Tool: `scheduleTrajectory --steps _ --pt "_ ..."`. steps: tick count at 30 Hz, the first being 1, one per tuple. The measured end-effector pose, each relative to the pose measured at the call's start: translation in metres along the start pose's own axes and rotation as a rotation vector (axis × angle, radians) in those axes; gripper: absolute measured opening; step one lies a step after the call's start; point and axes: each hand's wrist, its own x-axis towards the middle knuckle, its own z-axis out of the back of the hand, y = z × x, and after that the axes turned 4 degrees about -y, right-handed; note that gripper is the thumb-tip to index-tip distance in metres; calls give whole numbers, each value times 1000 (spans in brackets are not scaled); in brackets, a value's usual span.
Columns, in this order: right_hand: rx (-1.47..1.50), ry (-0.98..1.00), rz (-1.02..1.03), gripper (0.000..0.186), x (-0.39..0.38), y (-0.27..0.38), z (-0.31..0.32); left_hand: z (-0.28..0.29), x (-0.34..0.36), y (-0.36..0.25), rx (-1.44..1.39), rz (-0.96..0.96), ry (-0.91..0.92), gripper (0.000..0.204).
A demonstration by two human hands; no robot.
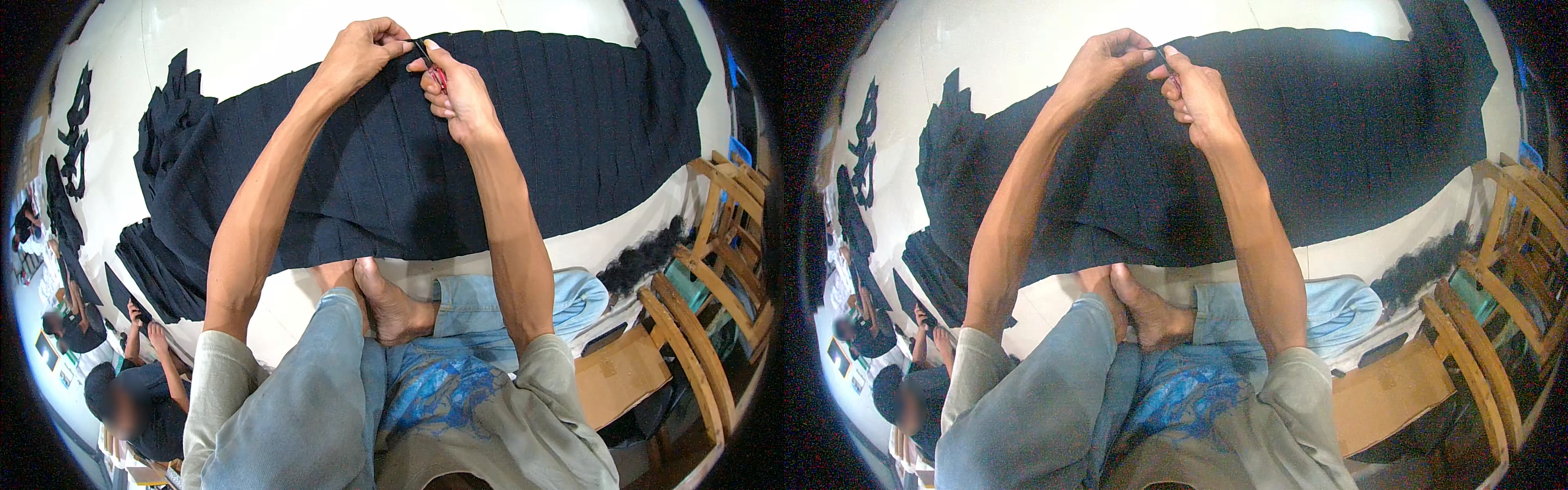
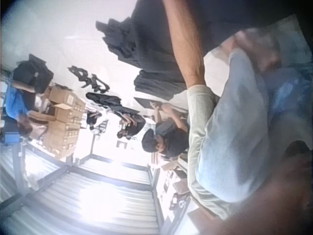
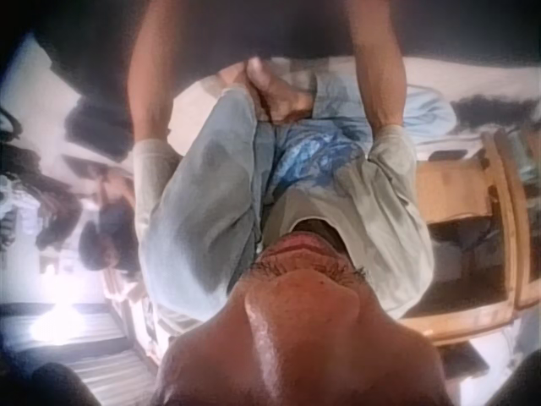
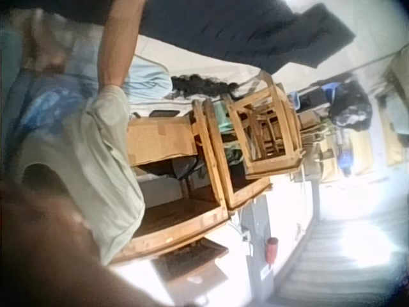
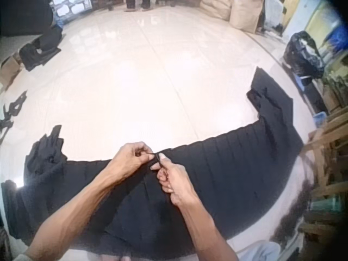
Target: The person sits on the floor and cuts a large piece of black fabric into strips using a red utility knife. They fold the fabric to align layers and make straight cuts along the edges, creating a pile of cut fabric pieces.
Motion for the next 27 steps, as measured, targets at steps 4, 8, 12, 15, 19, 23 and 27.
scheduleTrajectory --steps 4,8,12,15,19,23,27 --pt "-13 -15 -3 44 0 0 -2 0 -1 0 4 -4 -10 27" --pt "11 -21 -13 41 2 2 -3 -3 -1 1 18 -46 -34 26" --pt "51 5 -35 37 5 4 -3 -4 -2 1 32 -51 -22 24" --pt "36 -7 -58 35 7 5 -3 -2 -1 1 48 -54 -10 23" --pt "24 -8 -63 34 7 6 -5 -1 -1 -2 84 -44 -16 24" --pt "-55 -74 -2 33 3 6 -9 -2 -2 -3 94 -17 -26 23" --pt "-34 -92 13 33 3 5 -13 -4 -5 -1 27 -5 -47 23"
